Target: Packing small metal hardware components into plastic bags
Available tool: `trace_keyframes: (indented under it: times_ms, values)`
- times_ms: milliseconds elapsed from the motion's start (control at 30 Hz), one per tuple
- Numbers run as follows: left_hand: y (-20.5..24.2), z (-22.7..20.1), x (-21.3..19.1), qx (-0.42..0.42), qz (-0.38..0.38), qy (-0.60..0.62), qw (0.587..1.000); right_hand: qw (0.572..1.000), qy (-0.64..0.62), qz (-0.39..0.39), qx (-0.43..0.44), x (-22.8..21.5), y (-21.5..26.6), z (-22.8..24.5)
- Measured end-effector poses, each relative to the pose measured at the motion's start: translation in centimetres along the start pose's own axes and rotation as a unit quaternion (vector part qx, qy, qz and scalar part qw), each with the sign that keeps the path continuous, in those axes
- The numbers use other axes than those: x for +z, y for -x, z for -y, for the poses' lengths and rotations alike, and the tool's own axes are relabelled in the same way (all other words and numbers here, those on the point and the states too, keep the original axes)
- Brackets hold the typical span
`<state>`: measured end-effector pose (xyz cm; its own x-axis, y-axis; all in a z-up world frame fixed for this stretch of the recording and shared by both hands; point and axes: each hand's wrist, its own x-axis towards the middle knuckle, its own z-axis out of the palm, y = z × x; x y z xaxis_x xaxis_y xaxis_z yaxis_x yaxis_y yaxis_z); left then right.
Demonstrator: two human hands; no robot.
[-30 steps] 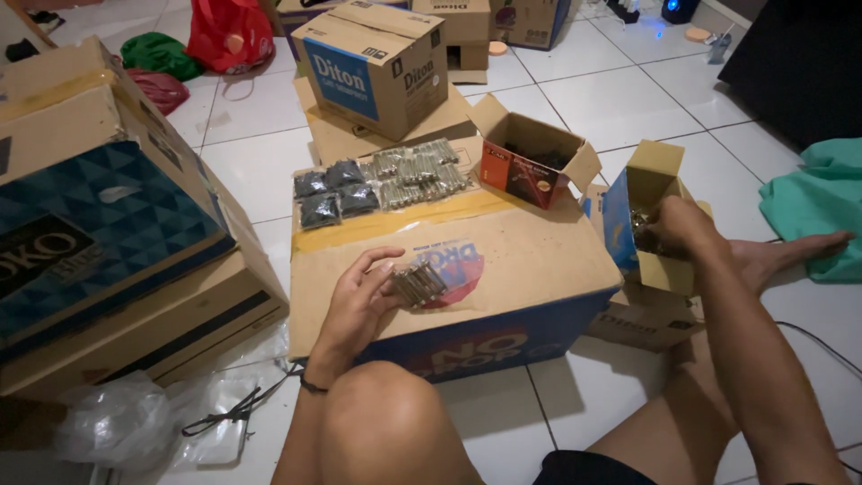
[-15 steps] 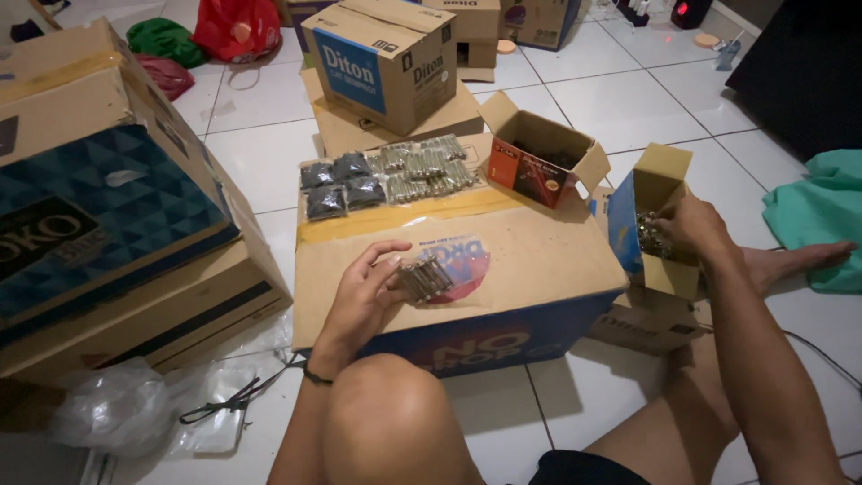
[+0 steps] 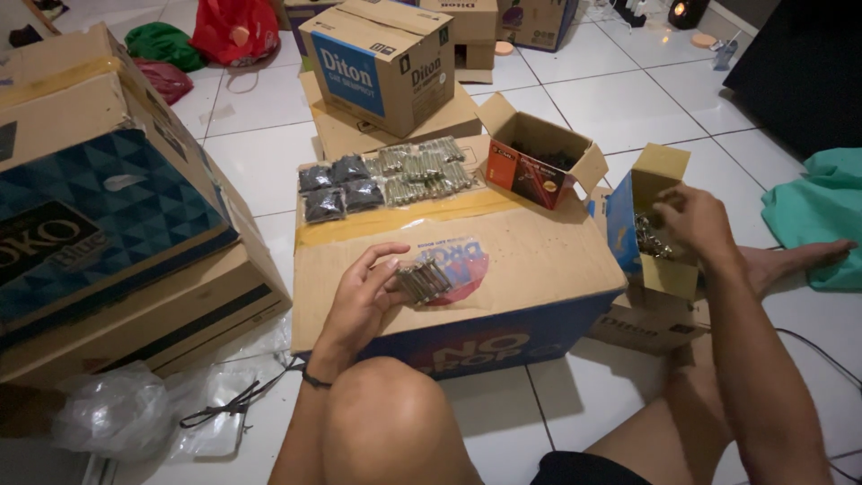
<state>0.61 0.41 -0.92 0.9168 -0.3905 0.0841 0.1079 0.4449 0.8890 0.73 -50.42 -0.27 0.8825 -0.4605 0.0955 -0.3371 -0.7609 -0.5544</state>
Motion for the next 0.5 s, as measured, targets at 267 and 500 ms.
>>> trace_keyframes:
  times_ms: [267, 500]
  values:
    - [-0.3, 1.0, -0.3, -0.003, -0.003, 0.013, 1.0, 0.931, -0.327, -0.023, -0.158, -1.1, 8.7, 10.9]
    - [-0.6, 1.9, -0.9, 0.004, -0.027, 0.014, 1.0, 0.841, -0.491, 0.01, -0.225, 5.8, 11.2, 16.9]
